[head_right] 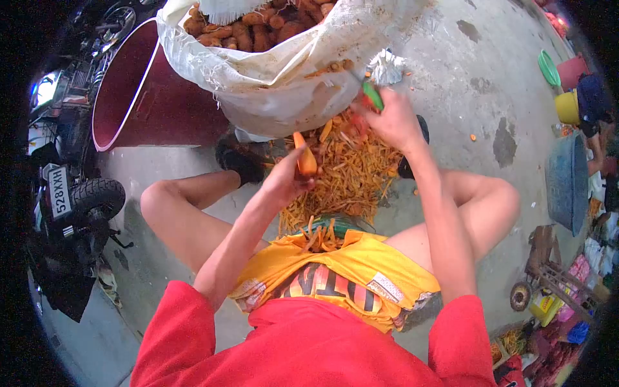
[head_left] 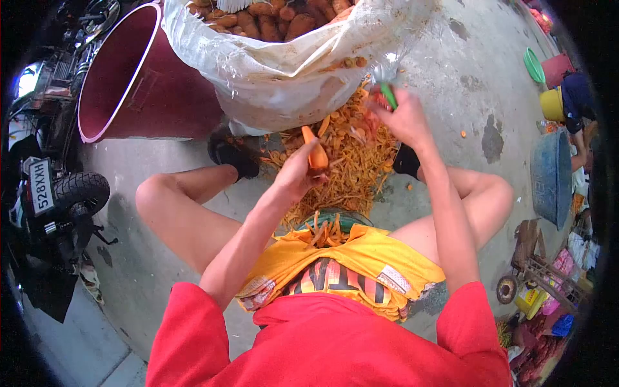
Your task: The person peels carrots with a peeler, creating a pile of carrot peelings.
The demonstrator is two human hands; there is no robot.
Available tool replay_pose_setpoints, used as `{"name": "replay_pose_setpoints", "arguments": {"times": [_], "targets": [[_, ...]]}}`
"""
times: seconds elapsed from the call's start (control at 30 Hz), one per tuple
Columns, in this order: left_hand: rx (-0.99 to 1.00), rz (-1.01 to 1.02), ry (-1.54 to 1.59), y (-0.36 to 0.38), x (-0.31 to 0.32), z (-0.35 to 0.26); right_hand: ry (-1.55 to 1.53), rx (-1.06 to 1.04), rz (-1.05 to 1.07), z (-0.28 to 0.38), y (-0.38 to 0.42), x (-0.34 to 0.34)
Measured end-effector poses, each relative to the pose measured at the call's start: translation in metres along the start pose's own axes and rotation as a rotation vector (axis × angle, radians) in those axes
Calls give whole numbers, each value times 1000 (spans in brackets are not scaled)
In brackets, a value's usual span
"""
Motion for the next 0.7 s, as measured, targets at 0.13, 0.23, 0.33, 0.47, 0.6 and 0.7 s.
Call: {"name": "replay_pose_setpoints", "arguments": {"times": [0.13, 0.23, 0.33, 0.47, 0.6, 0.7], "targets": [[520, -78, -446, 9, 4, -55, 45, -39, 322, -2, 29, 33], [927, -175, -675, 46, 23, -101, 18, -29, 452, 25, 38, 45], [1020, -148, -741, 50, 24, -109, 55, 3, 375, 6, 35, 55], [1031, -145, -806, 53, 26, -111, 270, 175, 551, -42, 32, 60], [982, -126, -625, 43, 20, -102, 172, 63, 453, -8, 33, 52], [833, -167, -558, 30, 14, -95, -17, 45, 381, 21, 37, 51]]}}
Point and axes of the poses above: each hand's wrist, its own y-axis away from the middle knuckle, its own x-axis out of the palm, z = x × y, the point moved 8 cm from there along -y, towards the middle knuckle, and after that the axes turned 12 degrees about -z, right-handed, at the moved point
